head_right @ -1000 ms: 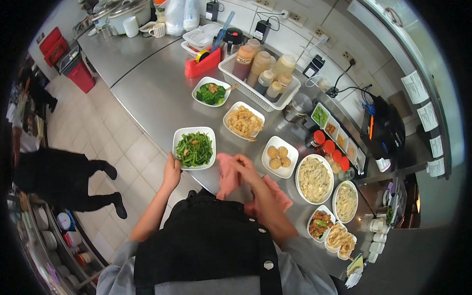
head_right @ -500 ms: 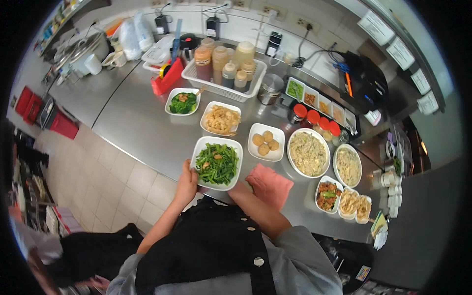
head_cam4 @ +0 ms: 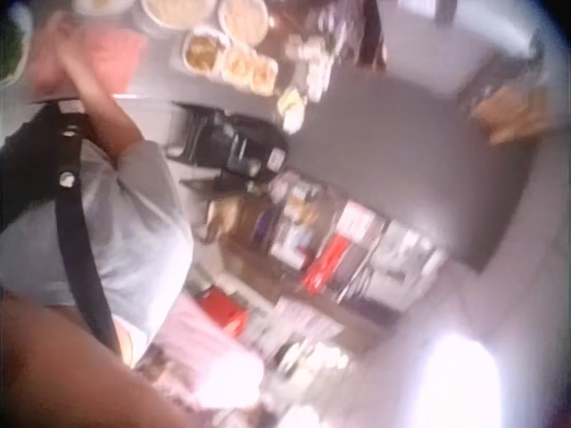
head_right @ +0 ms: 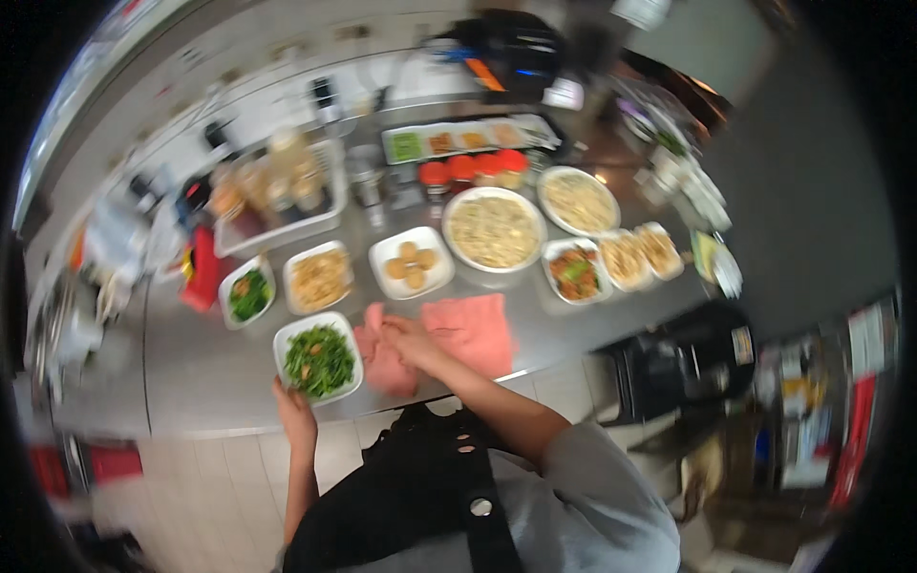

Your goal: The person portions food from plastic containers into bowls and plates by hand and using tongs, organizes the dishes on a stainless steel counter, places them in a pass-through window for service, and wipes the counter with a cloth.

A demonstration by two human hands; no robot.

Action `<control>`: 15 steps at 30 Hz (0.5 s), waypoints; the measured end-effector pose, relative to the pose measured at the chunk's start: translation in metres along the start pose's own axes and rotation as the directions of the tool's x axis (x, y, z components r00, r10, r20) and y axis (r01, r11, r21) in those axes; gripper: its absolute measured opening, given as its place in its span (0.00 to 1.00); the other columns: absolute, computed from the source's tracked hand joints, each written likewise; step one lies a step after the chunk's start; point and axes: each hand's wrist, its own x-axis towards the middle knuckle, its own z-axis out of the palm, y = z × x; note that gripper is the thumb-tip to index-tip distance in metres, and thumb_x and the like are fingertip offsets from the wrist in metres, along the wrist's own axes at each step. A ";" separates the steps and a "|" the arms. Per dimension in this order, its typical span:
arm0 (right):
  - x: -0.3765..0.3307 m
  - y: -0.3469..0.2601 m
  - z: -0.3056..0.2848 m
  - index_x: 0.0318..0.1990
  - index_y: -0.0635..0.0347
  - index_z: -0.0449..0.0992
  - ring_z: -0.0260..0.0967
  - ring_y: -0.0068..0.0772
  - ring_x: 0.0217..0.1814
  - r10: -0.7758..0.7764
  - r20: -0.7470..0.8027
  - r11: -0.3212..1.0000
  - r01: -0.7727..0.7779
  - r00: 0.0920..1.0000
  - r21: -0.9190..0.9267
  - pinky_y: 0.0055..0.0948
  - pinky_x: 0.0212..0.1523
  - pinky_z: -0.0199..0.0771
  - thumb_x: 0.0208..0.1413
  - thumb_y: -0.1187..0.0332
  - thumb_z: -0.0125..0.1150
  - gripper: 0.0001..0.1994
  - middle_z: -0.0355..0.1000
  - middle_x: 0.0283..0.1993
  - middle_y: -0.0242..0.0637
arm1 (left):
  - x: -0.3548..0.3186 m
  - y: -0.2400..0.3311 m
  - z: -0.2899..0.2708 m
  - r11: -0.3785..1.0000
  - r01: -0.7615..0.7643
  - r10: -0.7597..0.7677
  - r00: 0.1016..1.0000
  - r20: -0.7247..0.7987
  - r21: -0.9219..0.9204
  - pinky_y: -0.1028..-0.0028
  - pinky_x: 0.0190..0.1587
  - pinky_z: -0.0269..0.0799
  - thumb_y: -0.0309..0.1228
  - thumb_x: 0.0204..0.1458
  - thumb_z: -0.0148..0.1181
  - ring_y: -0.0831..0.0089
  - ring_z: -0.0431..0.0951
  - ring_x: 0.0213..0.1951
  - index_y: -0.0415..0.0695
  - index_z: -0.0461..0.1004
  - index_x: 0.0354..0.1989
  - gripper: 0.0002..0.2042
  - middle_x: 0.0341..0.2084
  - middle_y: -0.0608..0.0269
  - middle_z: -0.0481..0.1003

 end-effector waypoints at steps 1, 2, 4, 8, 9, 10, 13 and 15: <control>-0.010 -0.006 0.007 0.52 0.61 0.72 0.70 0.33 0.45 -0.271 -0.065 0.930 0.244 0.960 -0.276 0.34 0.52 0.67 0.65 0.57 0.43 0.19 0.73 0.49 0.38 | -0.001 0.000 -0.002 1.000 0.022 -0.021 0.999 0.027 -0.014 0.56 0.44 0.68 0.26 0.61 0.38 0.43 0.74 0.42 0.35 0.51 0.63 0.21 0.42 0.38 0.73; -0.017 -0.008 0.007 0.51 0.62 0.73 0.70 0.32 0.41 -0.511 -0.053 0.731 0.401 0.858 -0.551 0.32 0.48 0.69 0.66 0.57 0.44 0.19 0.74 0.47 0.38 | -0.002 0.004 0.000 1.000 -0.016 0.017 0.996 0.082 -0.016 0.56 0.44 0.68 0.26 0.61 0.38 0.43 0.74 0.42 0.35 0.51 0.63 0.21 0.42 0.38 0.73; -0.029 -0.004 -0.012 0.52 0.63 0.72 0.70 0.30 0.40 -0.449 -0.077 0.737 0.320 0.890 -0.595 0.31 0.45 0.70 0.66 0.56 0.43 0.20 0.74 0.46 0.39 | -0.008 0.017 0.012 0.985 -0.169 0.170 0.981 0.090 -0.023 0.58 0.47 0.67 0.26 0.61 0.37 0.42 0.73 0.45 0.35 0.53 0.62 0.20 0.45 0.35 0.70; -0.071 -0.006 -0.036 0.50 0.64 0.73 0.71 0.27 0.39 -0.364 -0.153 0.862 0.269 0.919 -0.430 0.29 0.41 0.73 0.68 0.55 0.41 0.21 0.74 0.40 0.39 | -0.024 0.041 0.051 0.975 -0.221 0.223 0.941 0.255 -0.036 0.58 0.47 0.67 0.27 0.62 0.37 0.42 0.74 0.44 0.36 0.54 0.61 0.19 0.45 0.35 0.71; -0.075 0.001 -0.046 0.48 0.66 0.73 0.71 0.26 0.35 -0.578 -0.190 0.716 0.381 0.794 -0.585 0.28 0.35 0.74 0.68 0.56 0.41 0.21 0.73 0.36 0.38 | -0.030 0.054 0.060 0.975 -0.191 0.217 0.919 0.328 -0.110 0.57 0.46 0.67 0.28 0.62 0.37 0.42 0.74 0.44 0.37 0.55 0.61 0.19 0.44 0.36 0.72; -0.085 0.007 -0.063 0.48 0.66 0.73 0.71 0.26 0.35 -0.582 -0.202 0.716 0.379 0.788 -0.586 0.28 0.35 0.74 0.68 0.56 0.41 0.21 0.73 0.36 0.38 | -0.037 0.068 0.069 0.972 -0.151 0.212 0.893 0.398 -0.180 0.57 0.45 0.68 0.29 0.62 0.38 0.42 0.74 0.43 0.38 0.55 0.60 0.19 0.42 0.37 0.73; -0.132 -0.015 -0.099 0.45 0.66 0.74 0.72 0.27 0.29 -0.280 -0.271 0.895 0.148 0.921 -0.420 0.28 0.30 0.74 0.67 0.58 0.42 0.19 0.73 0.30 0.38 | -0.052 0.088 0.099 0.960 -0.219 0.274 0.856 0.437 -0.173 0.52 0.40 0.67 0.31 0.62 0.38 0.38 0.74 0.37 0.38 0.58 0.56 0.16 0.35 0.35 0.74; -0.154 -0.017 -0.134 0.40 0.67 0.74 0.70 0.27 0.22 -0.328 -0.243 0.830 0.155 0.913 -0.536 0.27 0.25 0.72 0.66 0.61 0.44 0.16 0.71 0.24 0.37 | -0.066 0.114 0.117 0.936 -0.302 0.351 0.807 0.474 -0.178 0.49 0.34 0.64 0.32 0.63 0.39 0.36 0.73 0.32 0.38 0.60 0.49 0.12 0.30 0.34 0.73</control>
